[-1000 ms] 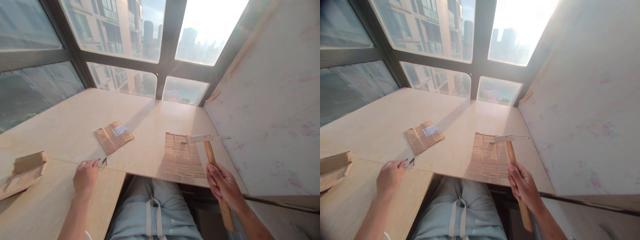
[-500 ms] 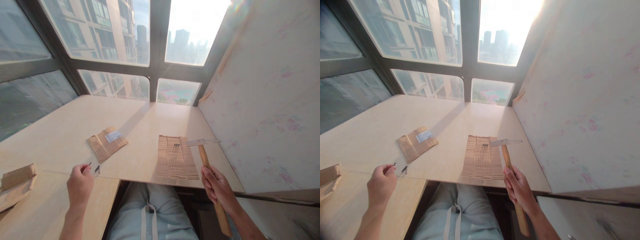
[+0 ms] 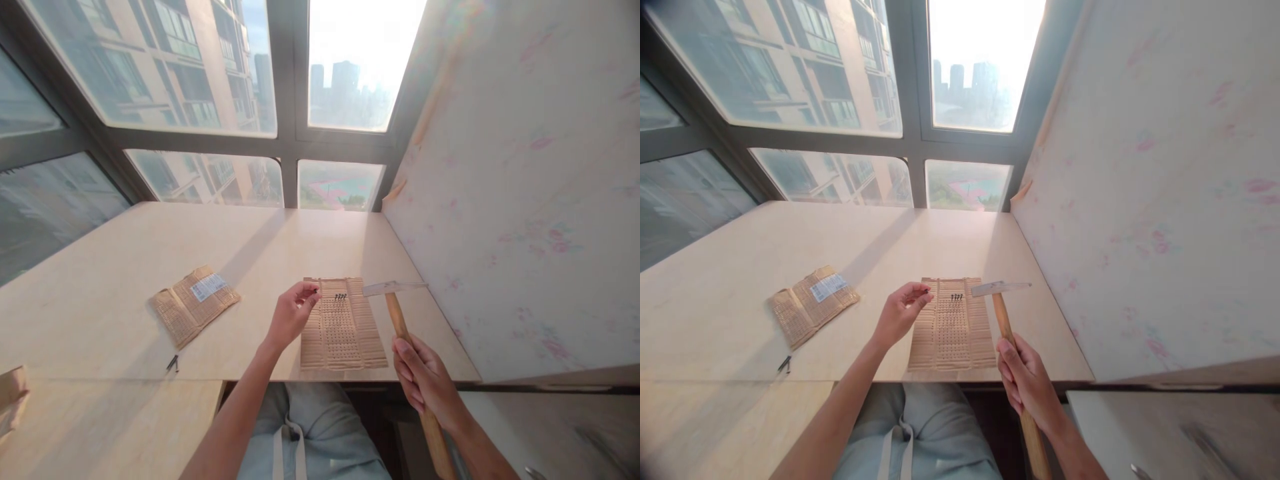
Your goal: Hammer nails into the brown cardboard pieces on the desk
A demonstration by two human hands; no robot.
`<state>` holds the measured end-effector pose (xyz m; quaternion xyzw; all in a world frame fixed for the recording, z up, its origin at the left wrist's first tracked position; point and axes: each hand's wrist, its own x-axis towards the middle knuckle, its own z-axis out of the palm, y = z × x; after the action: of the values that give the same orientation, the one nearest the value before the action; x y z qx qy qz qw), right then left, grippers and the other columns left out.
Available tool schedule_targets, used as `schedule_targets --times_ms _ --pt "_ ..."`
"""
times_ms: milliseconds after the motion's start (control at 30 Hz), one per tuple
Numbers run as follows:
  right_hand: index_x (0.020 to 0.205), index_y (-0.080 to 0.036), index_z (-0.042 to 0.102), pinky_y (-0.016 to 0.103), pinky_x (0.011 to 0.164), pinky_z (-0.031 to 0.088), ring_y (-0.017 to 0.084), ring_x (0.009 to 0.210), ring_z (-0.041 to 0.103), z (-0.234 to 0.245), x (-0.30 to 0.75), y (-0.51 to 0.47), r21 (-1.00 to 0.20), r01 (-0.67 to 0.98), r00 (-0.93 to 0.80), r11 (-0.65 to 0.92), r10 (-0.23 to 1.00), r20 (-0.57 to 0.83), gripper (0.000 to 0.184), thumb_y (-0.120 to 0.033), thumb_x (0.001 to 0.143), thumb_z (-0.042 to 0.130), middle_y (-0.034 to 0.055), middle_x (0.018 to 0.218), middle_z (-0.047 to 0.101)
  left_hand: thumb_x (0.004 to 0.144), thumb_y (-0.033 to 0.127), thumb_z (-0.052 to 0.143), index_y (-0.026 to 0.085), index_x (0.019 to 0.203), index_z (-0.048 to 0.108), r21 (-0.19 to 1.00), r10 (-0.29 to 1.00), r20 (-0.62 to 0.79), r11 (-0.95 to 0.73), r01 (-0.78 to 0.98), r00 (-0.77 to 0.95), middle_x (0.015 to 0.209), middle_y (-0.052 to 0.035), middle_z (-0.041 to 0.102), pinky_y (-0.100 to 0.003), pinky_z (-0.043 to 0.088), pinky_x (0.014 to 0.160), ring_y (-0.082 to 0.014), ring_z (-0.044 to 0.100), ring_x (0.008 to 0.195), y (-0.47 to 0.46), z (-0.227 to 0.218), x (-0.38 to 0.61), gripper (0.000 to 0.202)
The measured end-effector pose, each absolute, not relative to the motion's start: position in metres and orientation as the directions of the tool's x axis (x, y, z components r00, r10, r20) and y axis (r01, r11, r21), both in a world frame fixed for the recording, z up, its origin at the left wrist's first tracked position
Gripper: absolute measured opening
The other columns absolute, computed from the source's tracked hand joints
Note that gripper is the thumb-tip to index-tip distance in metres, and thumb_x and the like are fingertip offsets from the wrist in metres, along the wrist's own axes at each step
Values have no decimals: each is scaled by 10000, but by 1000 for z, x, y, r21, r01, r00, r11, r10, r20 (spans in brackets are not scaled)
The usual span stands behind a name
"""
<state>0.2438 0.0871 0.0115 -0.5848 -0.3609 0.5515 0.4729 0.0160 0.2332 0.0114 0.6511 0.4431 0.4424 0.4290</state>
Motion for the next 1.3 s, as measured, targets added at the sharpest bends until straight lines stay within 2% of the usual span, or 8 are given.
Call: schedule_targets --times_ms 133,233,633,900,1167,1300 --pt "739 -217 386 115 226 268 3 296 266 7 246 87 -946 -112 132 -303 939 -317 466 -634 825 575 -107 558 379 822 244 617 189 865 693 858 907 307 -395 328 289 853 -43 731 -299 522 718 -171 668 781 251 -8 24 104" --pt "747 -217 392 114 228 265 1 300 260 5 246 88 -941 -127 130 -314 935 -330 458 -628 827 577 -107 566 383 813 204 619 202 852 705 801 864 362 -480 357 350 846 -37 730 -296 516 700 -168 662 776 261 -16 28 94" --pt "763 -222 389 122 232 286 12 309 265 6 243 96 -940 -99 96 -327 937 -337 444 -624 833 563 -113 568 371 849 164 579 212 965 730 687 778 318 -583 434 542 879 -38 736 -322 503 770 -173 638 783 280 -16 41 196" --pt "786 -222 398 124 235 292 14 311 272 11 240 105 -941 -41 56 -337 939 -339 422 -616 849 538 -114 566 377 877 191 564 236 971 741 688 745 330 -611 392 580 881 -40 740 -333 497 780 -175 640 793 280 -17 40 206" --pt "750 -222 374 141 236 259 20 287 300 19 241 117 -939 158 19 -306 952 -307 417 -605 890 461 -103 563 390 881 201 561 261 1005 739 681 720 350 -635 365 599 920 -47 739 -370 503 836 -185 648 842 278 -18 40 225" --pt "773 -221 417 161 240 243 45 285 333 25 241 124 -891 348 13 -291 952 -305 365 -551 928 412 -95 530 379 866 210 577 238 1176 658 698 755 337 -601 389 562 922 -52 731 -360 518 807 -178 654 814 277 -20 38 321"
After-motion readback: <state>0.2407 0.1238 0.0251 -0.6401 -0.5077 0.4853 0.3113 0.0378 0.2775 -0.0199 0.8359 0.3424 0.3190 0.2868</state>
